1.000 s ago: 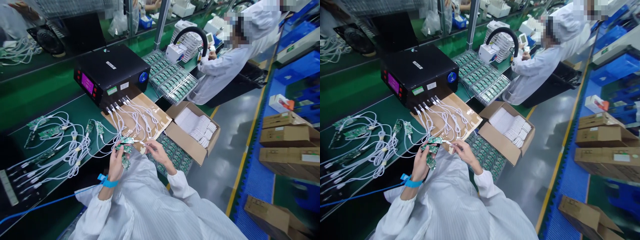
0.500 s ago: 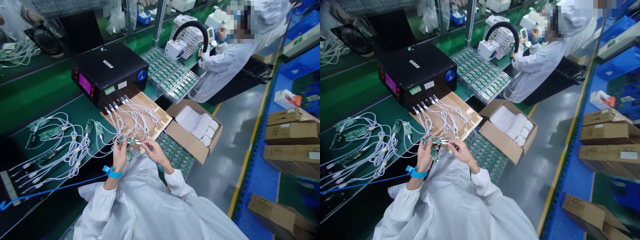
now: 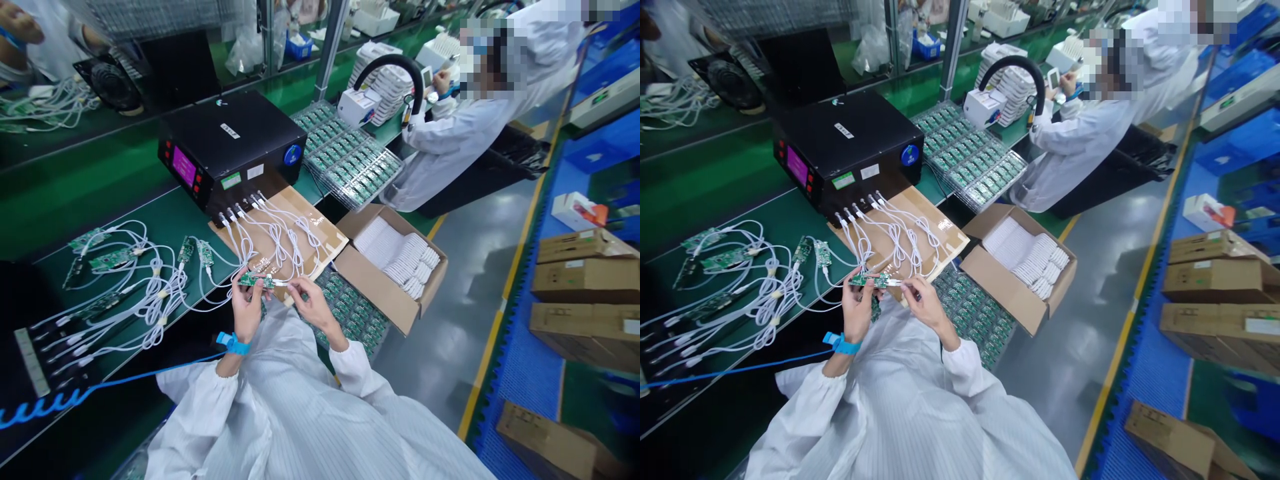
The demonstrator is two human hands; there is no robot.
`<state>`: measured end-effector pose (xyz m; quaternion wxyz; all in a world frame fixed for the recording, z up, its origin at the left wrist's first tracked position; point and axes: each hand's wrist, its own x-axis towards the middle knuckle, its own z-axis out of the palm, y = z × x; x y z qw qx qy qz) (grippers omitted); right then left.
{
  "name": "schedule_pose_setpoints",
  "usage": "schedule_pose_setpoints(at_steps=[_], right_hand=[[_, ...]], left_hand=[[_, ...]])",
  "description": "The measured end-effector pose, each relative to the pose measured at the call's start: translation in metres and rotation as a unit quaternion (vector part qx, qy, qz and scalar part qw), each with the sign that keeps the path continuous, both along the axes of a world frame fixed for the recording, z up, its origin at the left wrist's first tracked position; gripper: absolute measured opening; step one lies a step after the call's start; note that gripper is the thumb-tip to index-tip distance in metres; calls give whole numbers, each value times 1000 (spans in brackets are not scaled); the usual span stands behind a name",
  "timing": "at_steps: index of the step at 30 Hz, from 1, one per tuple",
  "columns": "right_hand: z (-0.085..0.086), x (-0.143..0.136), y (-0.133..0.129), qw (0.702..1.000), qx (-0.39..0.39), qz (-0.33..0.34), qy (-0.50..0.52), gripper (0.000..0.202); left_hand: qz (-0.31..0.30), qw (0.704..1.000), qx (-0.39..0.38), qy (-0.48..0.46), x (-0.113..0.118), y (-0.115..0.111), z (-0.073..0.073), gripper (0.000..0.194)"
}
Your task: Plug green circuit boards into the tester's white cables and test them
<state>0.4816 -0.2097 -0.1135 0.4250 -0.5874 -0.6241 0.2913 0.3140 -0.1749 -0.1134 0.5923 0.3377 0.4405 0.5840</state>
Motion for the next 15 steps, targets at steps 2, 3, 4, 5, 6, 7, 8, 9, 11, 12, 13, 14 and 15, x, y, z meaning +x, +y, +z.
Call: schedule_pose_setpoints(at_steps=[2,3,4,5,6,7,8,9,11,12,13,14,15], right_hand=[[1,-1,0,1000,2,-4,-5,26],[1,-1,0,1000,4,-5,-6,25],[0,-1,0,1000,6,-5,-6,25],[0,-1,0,1000,6,-4,-5,25],[-1,-1,1,1000,8,-3,-4,25],[-1,-1,1,1000,9,-2,-2,25],[-2,-1,1,1000,10,-2,-1,26],[-3,-2,2,1000,10,-2,-1,26],[-4,-2,2,1000,9,-6,-4,28],[-5,-1,2,1000,6,-5,-8,28],[-6,0,3,1000,0,0,-10,29],[-7,1,3,1000,-13,13,-6,30],[-7,4,3,999,-33,30,10,30]], left_hand=[[0,1000,1,2,2,-2,-1,63],[-2,1000,3,5,2,-3,-2,63],[-4,1000,6,7,2,-4,-3,62],[-7,1000,10,10,3,-5,-4,60],[-8,1000,14,12,3,-6,-5,59],[-9,1000,17,14,3,-6,-5,59],[-9,1000,17,14,4,-6,-6,59],[-8,1000,14,12,4,-6,-7,60],[-7,1000,5,3,4,-5,-8,64],[-9,1000,0,-4,4,-3,-9,64],[-11,1000,-2,-10,3,-2,-9,64],[-15,1000,-2,-13,2,0,-9,63],[-19,1000,0,-14,1,1,-9,62]])
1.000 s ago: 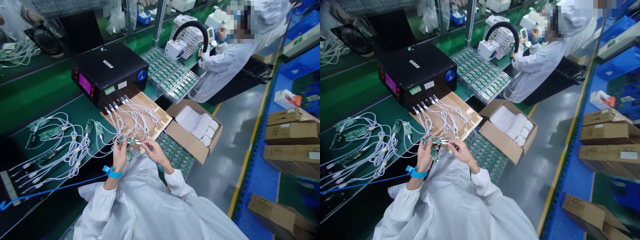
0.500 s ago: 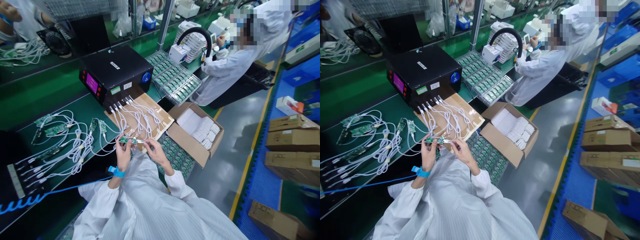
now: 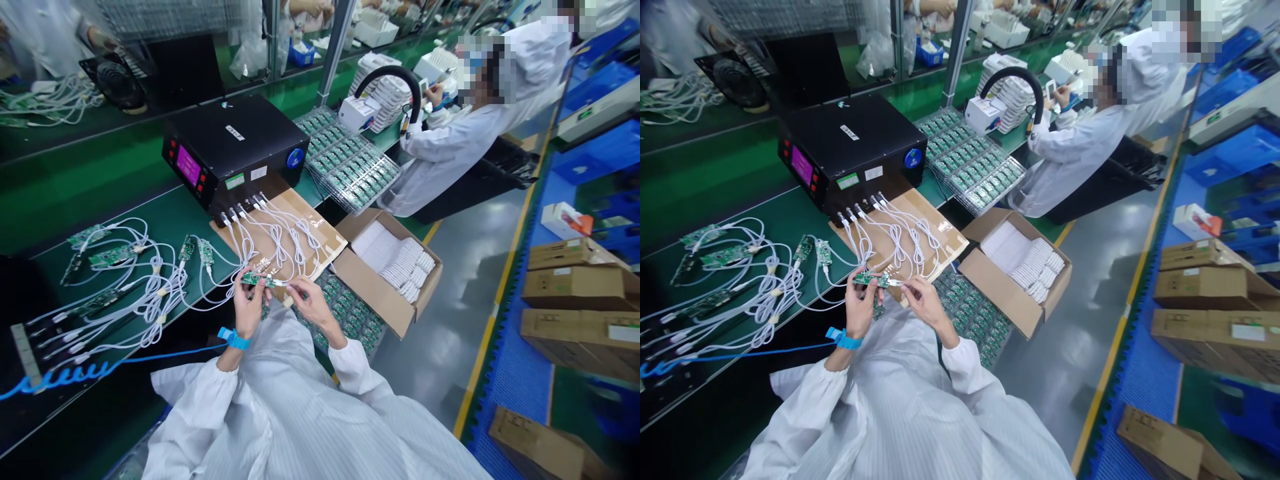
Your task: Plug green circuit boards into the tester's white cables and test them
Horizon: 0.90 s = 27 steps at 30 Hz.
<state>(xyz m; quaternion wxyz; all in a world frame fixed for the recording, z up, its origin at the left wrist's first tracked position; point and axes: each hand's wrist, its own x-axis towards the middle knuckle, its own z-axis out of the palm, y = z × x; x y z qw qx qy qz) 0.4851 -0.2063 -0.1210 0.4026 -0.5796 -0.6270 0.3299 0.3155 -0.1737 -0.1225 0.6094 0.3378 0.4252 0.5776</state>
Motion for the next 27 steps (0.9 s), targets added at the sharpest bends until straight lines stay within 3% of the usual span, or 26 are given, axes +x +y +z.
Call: schedule_pose_setpoints(at_steps=[2,5,7,10,16,18,23,27], right_hand=[[-1,7,2,996,-56,21,72,33],[3,18,11,968,-121,-33,216,44],[8,22,19,948,-129,-80,280,52],[19,18,32,939,-113,-74,316,53],[31,-4,49,964,-63,24,258,48],[32,-7,50,967,-59,52,242,49],[34,-5,48,986,10,64,152,31],[37,-3,46,989,26,109,92,37]], left_hand=[[-7,1000,9,-1,-1,3,1,61],[-19,1000,24,-7,-1,6,4,58],[-33,999,24,-15,1,7,5,56],[-60,997,2,-47,2,7,6,53],[-92,981,-57,-159,5,4,13,49],[-94,979,-69,-168,7,3,14,47],[-98,977,-73,-172,11,2,15,47],[-98,979,-79,-159,12,1,16,51]])
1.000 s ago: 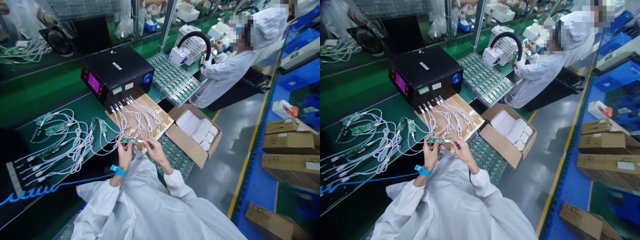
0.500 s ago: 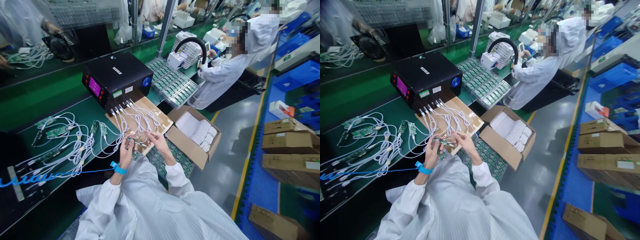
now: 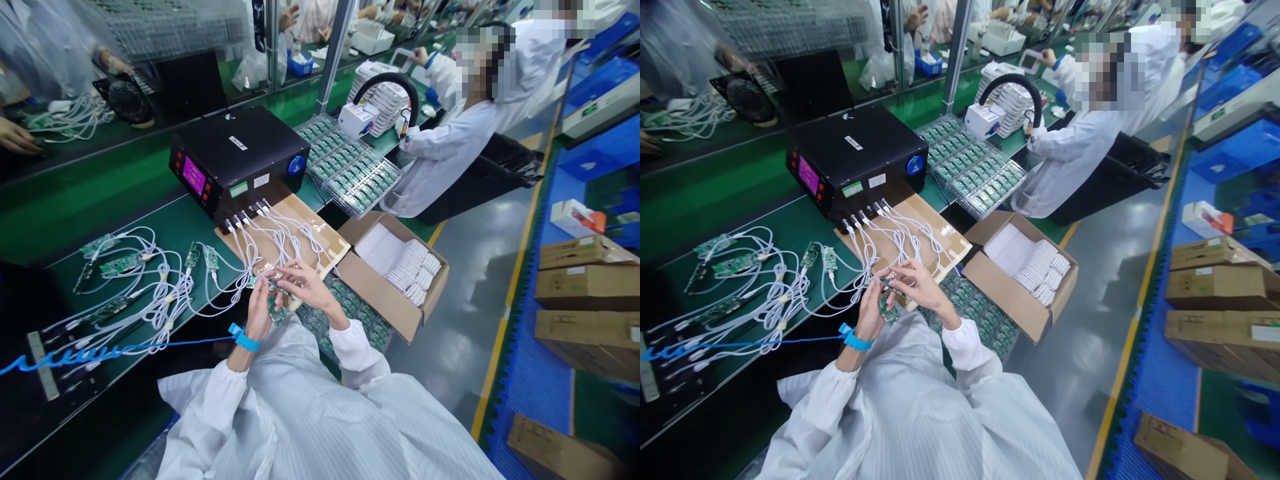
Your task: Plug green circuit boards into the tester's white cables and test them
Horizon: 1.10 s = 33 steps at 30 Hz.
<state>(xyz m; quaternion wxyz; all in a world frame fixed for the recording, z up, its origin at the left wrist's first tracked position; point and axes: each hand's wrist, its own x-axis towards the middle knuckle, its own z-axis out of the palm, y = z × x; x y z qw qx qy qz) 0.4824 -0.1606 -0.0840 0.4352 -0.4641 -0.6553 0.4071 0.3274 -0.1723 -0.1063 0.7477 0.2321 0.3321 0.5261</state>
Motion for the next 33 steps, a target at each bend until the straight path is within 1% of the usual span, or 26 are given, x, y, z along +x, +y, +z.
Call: schedule_pose_setpoints(at_steps=[5,11,18,25,27,31,33], right_hand=[[6,-2,-1,1000,22,-17,-14,27],[3,-2,1,999,29,-17,8,22],[4,1,3,1000,26,3,0,23],[0,1,5,997,68,3,-19,24],[0,3,5,998,59,-3,-15,24],[1,9,5,1000,11,-1,0,29],[2,11,5,1000,10,-2,5,30]], left_hand=[[-18,1000,-9,-5,3,-1,3,52],[-16,1000,-1,3,4,-1,1,52],[-23,1000,17,1,3,0,-5,50],[-31,999,-13,-28,3,4,1,50],[-34,999,-20,-32,4,5,3,49],[-43,998,-20,-34,5,6,4,47],[-45,998,-18,-35,5,7,4,47]])
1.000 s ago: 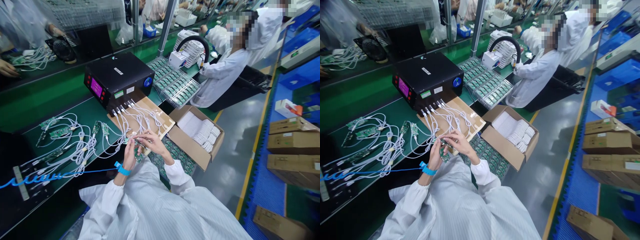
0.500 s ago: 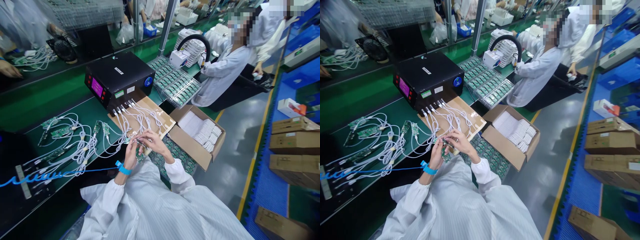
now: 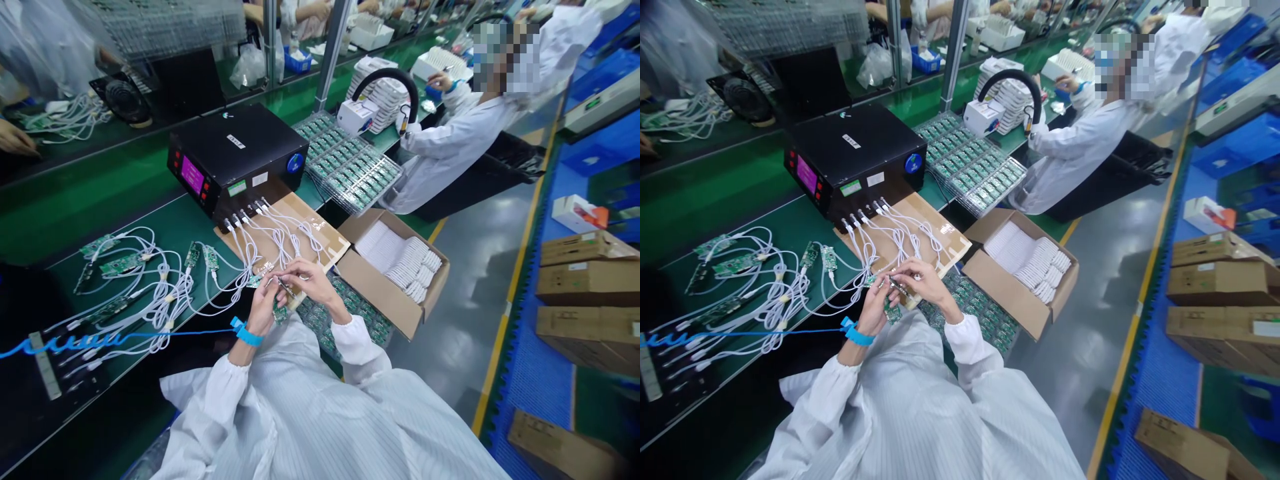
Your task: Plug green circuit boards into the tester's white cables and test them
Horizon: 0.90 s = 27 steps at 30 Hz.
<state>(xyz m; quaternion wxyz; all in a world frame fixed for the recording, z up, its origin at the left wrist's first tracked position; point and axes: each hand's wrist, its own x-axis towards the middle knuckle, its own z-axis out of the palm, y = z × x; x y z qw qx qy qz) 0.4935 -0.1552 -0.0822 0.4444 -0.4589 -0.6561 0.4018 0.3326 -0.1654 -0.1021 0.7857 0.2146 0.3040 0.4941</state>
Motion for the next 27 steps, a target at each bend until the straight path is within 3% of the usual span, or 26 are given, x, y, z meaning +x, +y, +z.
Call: schedule_pose_setpoints(at_steps=[7,12,15,20,27], right_hand=[[-1,-5,0,1000,18,-13,15,32],[-6,12,-18,998,-7,-61,19,36],[-17,29,-40,994,-22,-103,-20,37],[-44,28,-71,993,-54,-62,-80,31],[-65,14,-73,990,-13,-97,-99,26]], left_hand=[[-14,1000,5,10,0,4,3,49],[-9,1000,0,26,0,3,4,48],[4,1000,-13,7,0,2,4,47],[5,1000,-21,-4,0,1,1,44],[11,999,-36,-5,4,-3,0,43]])
